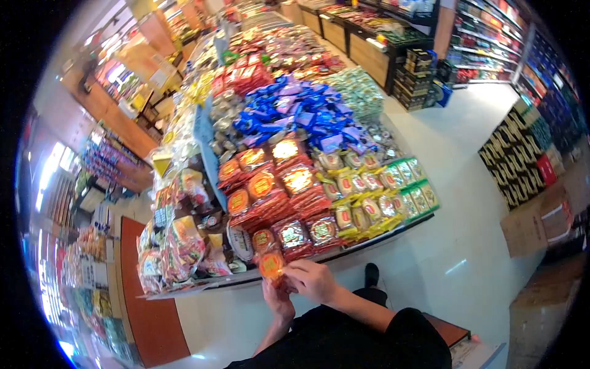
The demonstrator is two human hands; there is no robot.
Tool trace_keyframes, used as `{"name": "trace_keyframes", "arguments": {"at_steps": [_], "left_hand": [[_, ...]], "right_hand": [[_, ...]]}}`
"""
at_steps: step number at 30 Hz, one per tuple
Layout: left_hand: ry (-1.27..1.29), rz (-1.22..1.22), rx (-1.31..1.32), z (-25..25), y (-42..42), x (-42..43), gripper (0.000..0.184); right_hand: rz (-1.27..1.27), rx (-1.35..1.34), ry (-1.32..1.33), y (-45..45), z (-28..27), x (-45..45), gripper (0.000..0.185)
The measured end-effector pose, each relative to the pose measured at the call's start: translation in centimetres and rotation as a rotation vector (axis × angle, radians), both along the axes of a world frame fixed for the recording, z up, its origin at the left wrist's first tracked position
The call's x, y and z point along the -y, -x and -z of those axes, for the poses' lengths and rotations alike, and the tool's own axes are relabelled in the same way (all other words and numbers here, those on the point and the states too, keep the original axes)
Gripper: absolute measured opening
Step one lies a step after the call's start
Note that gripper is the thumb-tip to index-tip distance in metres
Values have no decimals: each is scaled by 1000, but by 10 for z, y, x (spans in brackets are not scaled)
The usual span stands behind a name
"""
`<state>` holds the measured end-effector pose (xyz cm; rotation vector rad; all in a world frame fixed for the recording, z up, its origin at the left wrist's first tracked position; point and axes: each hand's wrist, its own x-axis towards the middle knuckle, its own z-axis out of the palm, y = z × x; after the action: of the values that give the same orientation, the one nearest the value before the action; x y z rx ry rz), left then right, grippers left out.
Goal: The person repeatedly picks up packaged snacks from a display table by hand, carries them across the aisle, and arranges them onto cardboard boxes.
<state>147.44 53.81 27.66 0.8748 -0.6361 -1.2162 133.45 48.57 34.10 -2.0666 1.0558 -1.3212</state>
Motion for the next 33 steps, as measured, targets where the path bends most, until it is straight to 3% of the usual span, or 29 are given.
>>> {"name": "trace_keyframes", "arguments": {"at_steps": [1,5,8,15,24,27,33], "left_hand": [[25,68,-56,-1,5,-2,38],[-48,128,183,-2,39,-8,45],[35,172,224,2,86,-8,44],[253,415,167,-16,284,-20,40],[294,994,105,-2,489,-62,35],[129,1116,101,0,545,-72,34],[47,1407,164,20,659,-81,32]], "right_hand": [[-8,45,-27,9,4,-8,16],[-1,207,-176,55,12,-37,17],[51,311,-309,106,8,-54,17],[144,796,-402,282,29,-105,15],[521,1105,-256,476,17,-205,18],[663,1178,-240,516,26,-228,21],[901,1321,-105,609,54,-256,30]]}}
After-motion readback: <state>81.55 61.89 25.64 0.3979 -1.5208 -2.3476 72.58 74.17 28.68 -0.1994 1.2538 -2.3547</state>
